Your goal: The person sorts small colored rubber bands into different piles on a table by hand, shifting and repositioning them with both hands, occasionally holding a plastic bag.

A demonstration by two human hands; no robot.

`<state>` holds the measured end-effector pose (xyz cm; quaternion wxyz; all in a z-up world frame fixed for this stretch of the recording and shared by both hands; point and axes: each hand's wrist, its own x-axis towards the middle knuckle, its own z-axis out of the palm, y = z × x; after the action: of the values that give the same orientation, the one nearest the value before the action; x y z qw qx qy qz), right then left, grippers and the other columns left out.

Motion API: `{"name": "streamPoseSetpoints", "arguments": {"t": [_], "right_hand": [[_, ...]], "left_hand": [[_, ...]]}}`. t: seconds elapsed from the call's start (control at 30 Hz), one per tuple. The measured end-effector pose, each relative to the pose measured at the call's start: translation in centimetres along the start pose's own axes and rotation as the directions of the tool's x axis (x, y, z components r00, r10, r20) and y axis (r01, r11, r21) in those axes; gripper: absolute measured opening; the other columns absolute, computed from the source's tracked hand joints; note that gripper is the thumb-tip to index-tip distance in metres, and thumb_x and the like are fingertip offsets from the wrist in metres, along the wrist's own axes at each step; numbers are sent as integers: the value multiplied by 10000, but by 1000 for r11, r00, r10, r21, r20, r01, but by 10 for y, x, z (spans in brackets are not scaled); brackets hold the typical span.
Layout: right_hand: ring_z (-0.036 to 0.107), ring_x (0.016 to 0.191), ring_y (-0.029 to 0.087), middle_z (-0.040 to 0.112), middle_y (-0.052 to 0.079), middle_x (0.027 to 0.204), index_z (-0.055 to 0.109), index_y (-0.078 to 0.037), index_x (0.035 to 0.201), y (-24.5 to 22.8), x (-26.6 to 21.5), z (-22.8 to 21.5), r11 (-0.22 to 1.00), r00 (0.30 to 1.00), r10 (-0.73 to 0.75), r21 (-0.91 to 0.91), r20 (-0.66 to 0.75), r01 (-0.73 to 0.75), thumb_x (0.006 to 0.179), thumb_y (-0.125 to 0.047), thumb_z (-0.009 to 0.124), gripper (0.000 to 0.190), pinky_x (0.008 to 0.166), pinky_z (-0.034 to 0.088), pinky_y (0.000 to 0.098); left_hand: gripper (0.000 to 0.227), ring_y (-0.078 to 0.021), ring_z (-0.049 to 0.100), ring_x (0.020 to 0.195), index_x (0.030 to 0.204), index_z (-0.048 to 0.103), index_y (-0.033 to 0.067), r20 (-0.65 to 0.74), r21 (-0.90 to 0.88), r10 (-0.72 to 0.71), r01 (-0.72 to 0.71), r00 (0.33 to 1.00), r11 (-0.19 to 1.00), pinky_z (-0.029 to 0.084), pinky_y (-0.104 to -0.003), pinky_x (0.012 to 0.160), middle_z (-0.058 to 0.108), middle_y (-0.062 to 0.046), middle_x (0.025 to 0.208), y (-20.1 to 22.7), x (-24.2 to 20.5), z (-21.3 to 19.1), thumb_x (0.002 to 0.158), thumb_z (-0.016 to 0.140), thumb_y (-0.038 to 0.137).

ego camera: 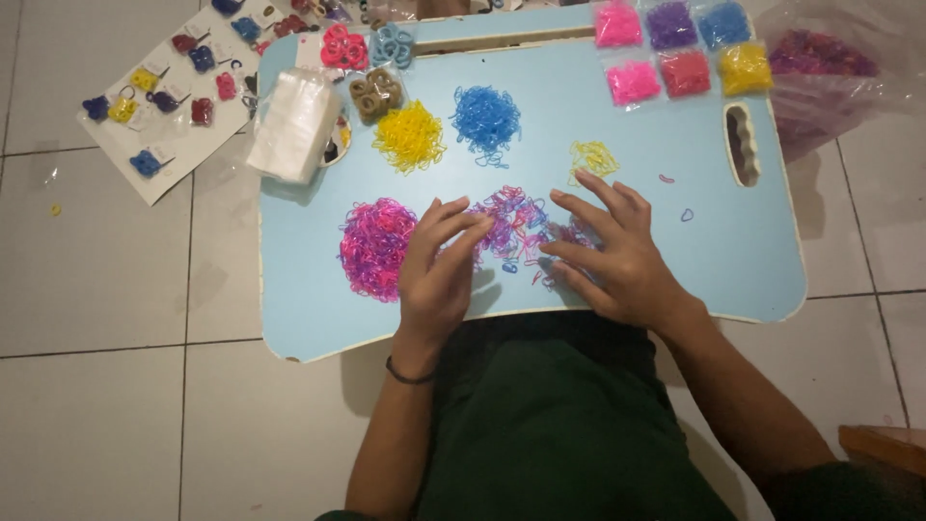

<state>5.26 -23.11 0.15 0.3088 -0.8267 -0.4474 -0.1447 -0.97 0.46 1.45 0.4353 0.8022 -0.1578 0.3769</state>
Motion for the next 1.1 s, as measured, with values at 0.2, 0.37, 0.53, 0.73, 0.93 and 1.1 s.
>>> {"name": "streamPoseSetpoints", "arguments": {"t": [0.2,0.37,0.53,0.73,0.93,1.1], "right_hand": [[415,1484,397,609,128,1440,781,-202,1117,8,-6,11,1000,983,23,-5,-181,-25,1011,-251,644,180,1185,272,589],[460,1460,391,654,121,1393,795,-182,1080,6,-5,10,998,969,56,-6,-239,-59,1016,-240,645,173,1172,303,568],[493,1437,392,679,128,1361,798,-158,1054,2,-4,9,996,961,84,4,-262,-86,1013,-218,654,161,1152,343,543],[500,1429,392,681,131,1351,792,-148,1050,2,-5,8,996,967,78,-13,-242,-83,1015,-227,641,173,1131,372,541],[501,1428,381,682,116,1346,793,-154,1074,2,-5,8,995,964,98,-11,-246,-104,1013,-222,651,169,1136,368,533],[501,1422,393,673,128,1335,782,-144,1103,0,-4,7,994,968,102,-16,-229,-109,1022,-224,647,176,1132,367,548]], "left_hand": [[245,-363,706,1084,1239,668,-6,-207,-55,-37,26,978,998,554,-510,1026,713,-202,1098,-17,-3,-19,1025,593,88],[212,-368,640,1208,1217,715,59,35,201,-68,60,997,978,456,-551,1116,706,-148,1165,-6,3,-51,1017,653,91],[195,-402,557,1319,1186,759,159,283,439,-112,-25,953,898,332,-658,1165,684,-138,1231,-6,-16,-58,995,722,177],[263,-362,490,1418,1248,728,182,487,462,-83,-176,869,869,196,-697,1197,691,-89,1321,2,-20,-56,986,715,189],[268,-342,514,1413,1245,736,194,460,508,-96,-173,883,844,187,-692,1214,716,-73,1300,-6,-21,-56,981,722,240],[263,-294,481,1447,1234,741,215,515,474,-27,-258,857,842,145,-704,1217,721,-34,1301,-20,-26,-43,973,735,253]]}}
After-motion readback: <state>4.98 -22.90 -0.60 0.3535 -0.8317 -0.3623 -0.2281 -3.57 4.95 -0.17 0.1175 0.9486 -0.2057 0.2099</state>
